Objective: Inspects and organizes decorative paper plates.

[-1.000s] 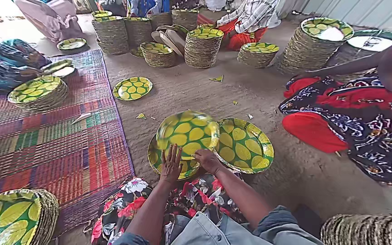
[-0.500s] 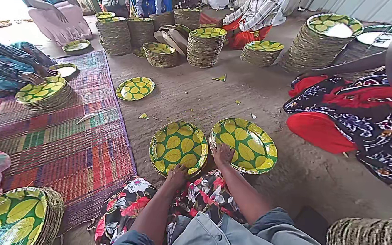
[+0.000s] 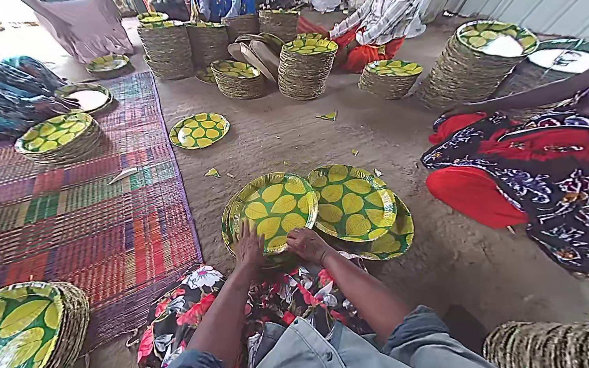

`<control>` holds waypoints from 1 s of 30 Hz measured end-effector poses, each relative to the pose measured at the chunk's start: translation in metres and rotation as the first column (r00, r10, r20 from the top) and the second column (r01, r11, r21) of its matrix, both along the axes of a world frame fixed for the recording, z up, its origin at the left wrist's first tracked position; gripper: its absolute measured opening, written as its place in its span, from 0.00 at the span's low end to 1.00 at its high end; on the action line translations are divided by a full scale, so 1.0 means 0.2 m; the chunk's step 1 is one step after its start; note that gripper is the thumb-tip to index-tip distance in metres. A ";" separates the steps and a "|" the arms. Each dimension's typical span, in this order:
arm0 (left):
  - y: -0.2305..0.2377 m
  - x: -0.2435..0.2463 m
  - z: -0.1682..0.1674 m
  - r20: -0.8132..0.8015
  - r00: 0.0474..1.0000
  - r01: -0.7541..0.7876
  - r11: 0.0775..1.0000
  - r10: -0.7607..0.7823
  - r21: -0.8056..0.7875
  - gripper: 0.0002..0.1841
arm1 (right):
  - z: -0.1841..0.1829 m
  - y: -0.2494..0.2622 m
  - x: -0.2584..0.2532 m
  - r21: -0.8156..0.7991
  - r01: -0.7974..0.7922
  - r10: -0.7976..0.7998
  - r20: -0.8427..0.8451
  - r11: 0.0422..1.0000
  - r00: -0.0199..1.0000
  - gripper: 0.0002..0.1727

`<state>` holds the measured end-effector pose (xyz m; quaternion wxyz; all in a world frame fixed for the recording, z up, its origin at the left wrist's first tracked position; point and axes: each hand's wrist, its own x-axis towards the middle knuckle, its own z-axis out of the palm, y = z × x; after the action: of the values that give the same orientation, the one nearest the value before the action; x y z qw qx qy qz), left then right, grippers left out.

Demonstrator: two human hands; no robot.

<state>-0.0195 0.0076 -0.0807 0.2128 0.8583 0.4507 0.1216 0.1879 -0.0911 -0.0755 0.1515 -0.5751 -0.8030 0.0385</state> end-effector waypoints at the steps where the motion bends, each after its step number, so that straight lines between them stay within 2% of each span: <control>1: -0.01 0.00 0.00 -0.157 0.984 0.068 0.990 -0.087 -0.126 0.31 | 0.01 0.00 0.00 -0.039 0.069 -0.069 0.003 0.997 0.998 0.25; 3: -0.03 0.03 -0.03 -0.396 0.888 0.108 0.943 -0.234 -0.315 0.36 | 0.08 -0.02 0.00 -0.176 0.343 -0.345 0.020 0.923 0.938 0.36; 5: -0.06 0.06 -0.03 -0.453 0.856 0.097 0.939 -0.247 -0.328 0.41 | 0.11 -0.04 0.02 -0.238 0.577 -0.576 0.079 0.782 0.814 0.49; 7: -0.06 0.07 -0.02 -0.454 0.861 0.093 0.949 -0.229 -0.302 0.39 | 0.12 -0.07 0.04 -0.301 0.703 -0.707 0.115 0.645 0.698 0.59; 8: -0.06 0.07 -0.01 -0.451 0.863 0.090 0.949 -0.225 -0.302 0.37 | 0.13 -0.08 0.04 -0.324 0.738 -0.754 0.101 0.592 0.649 0.61; 9: -0.05 0.07 -0.01 -0.455 0.862 0.084 0.949 -0.223 -0.305 0.37 | 0.14 -0.09 0.04 -0.352 0.759 -0.791 0.078 0.547 0.607 0.60; 11: -0.05 0.07 -0.01 -0.480 0.851 0.066 0.952 -0.210 -0.300 0.37 | 0.16 -0.10 0.05 -0.414 0.764 -0.819 0.072 0.494 0.569 0.52; 14: -0.04 0.06 0.01 -0.517 0.835 0.044 0.959 -0.189 -0.280 0.36 | 0.14 -0.07 0.07 -0.498 0.738 -0.779 0.178 0.456 0.602 0.35; 16: -0.04 0.07 0.02 -0.521 0.832 0.048 0.961 -0.188 -0.271 0.35 | 0.13 -0.05 0.08 -0.462 0.765 -0.789 0.198 0.448 0.582 0.26; 18: -0.04 0.06 0.02 -0.518 0.833 0.062 0.963 -0.195 -0.263 0.33 | 0.14 -0.03 0.10 -0.419 0.805 -0.830 0.181 0.421 0.528 0.22; 20: -0.04 0.06 0.02 -0.520 0.828 0.072 0.961 -0.207 -0.268 0.30 | 0.14 -0.02 0.11 -0.255 0.866 -0.882 0.090 0.429 0.463 0.20; 21: -0.04 0.06 0.02 -0.523 0.826 0.073 0.960 -0.211 -0.272 0.29 | 0.13 -0.03 0.12 -0.109 0.883 -0.887 0.009 0.457 0.461 0.19; 23: -0.04 0.05 0.03 -0.479 0.859 0.051 0.961 -0.181 -0.271 0.26 | 0.10 -0.03 0.10 0.142 0.813 -0.797 -0.160 0.565 0.582 0.17; 25: -0.03 0.02 0.03 -0.257 0.966 -0.065 0.961 -0.006 -0.267 0.27 | 0.04 -0.02 0.07 0.221 0.639 -0.603 -0.210 0.737 0.769 0.17; 26: -0.02 0.01 0.02 -0.095 0.984 -0.172 0.946 0.151 -0.274 0.29 | 0.03 -0.02 0.05 0.122 0.527 -0.499 -0.202 0.841 0.843 0.18; 27: -0.01 0.01 0.01 0.066 0.940 -0.305 0.911 0.335 -0.277 0.30 | 0.04 -0.01 0.03 -0.043 0.392 -0.394 -0.165 0.919 0.904 0.21; 28: 0.02 0.01 0.01 0.174 0.846 -0.442 0.846 0.503 -0.299 0.30 | 0.04 0.00 0.02 -0.205 0.258 -0.286 -0.118 0.944 0.951 0.22; 30: 0.08 -0.01 -0.02 0.235 0.606 -0.602 0.631 0.760 -0.489 0.33 | 0.00 0.04 0.01 -0.440 0.064 -0.087 -0.032 0.896 0.996 0.21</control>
<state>-0.0216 0.0243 -0.0843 0.3937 0.5126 0.7053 0.2911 0.1904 -0.0838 -0.0747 0.0399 -0.6240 -0.7468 0.2266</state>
